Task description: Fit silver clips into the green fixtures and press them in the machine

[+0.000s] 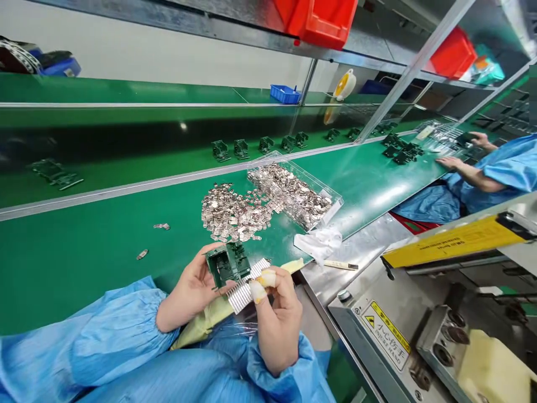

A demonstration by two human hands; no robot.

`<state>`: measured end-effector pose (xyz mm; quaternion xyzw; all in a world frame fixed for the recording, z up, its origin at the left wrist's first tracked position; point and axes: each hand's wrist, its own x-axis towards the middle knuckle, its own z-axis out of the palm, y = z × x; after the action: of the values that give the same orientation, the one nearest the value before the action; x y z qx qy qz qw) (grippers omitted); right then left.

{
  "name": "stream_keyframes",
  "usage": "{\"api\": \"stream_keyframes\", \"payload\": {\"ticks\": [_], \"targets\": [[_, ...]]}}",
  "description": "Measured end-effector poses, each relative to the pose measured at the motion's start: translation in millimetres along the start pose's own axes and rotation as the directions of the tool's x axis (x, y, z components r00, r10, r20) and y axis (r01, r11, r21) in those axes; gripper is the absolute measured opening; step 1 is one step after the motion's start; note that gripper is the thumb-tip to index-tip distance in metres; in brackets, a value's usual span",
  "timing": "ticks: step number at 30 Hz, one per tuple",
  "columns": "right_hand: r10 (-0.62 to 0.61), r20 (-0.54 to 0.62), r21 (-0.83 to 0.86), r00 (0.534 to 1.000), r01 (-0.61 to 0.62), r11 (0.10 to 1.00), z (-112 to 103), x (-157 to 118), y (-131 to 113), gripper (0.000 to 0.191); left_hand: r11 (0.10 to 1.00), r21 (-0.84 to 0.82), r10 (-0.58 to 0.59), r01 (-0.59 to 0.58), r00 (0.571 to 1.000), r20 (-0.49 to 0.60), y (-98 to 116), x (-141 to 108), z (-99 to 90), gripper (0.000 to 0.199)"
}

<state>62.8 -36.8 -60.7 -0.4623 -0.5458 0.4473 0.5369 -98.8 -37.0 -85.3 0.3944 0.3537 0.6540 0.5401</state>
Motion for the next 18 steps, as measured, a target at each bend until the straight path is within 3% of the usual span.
{"api": "stream_keyframes", "payload": {"ticks": [6, 13, 18], "targets": [[-0.102, -0.056, -0.114, 0.993, 0.095, 0.989, 11.5, -10.7, 14.4, 0.01, 0.999, 0.009, -0.042, 0.042, 0.999, 0.024, -5.7, -10.7, 18.4, 0.054], [-0.184, -0.079, -0.27, 0.98, 0.157, 0.95, 17.6, -12.1, 15.6, 0.008, 0.991, 0.05, -0.127, 0.123, 0.986, 0.104, -0.6, -19.4, 17.6, 0.044], [-0.187, -0.092, -0.316, 0.978, 0.149, 0.937, 21.8, -11.4, 12.6, 0.005, 0.982, 0.179, -0.081, 0.067, 0.994, 0.07, -1.0, -19.3, 15.0, 0.032]]}}
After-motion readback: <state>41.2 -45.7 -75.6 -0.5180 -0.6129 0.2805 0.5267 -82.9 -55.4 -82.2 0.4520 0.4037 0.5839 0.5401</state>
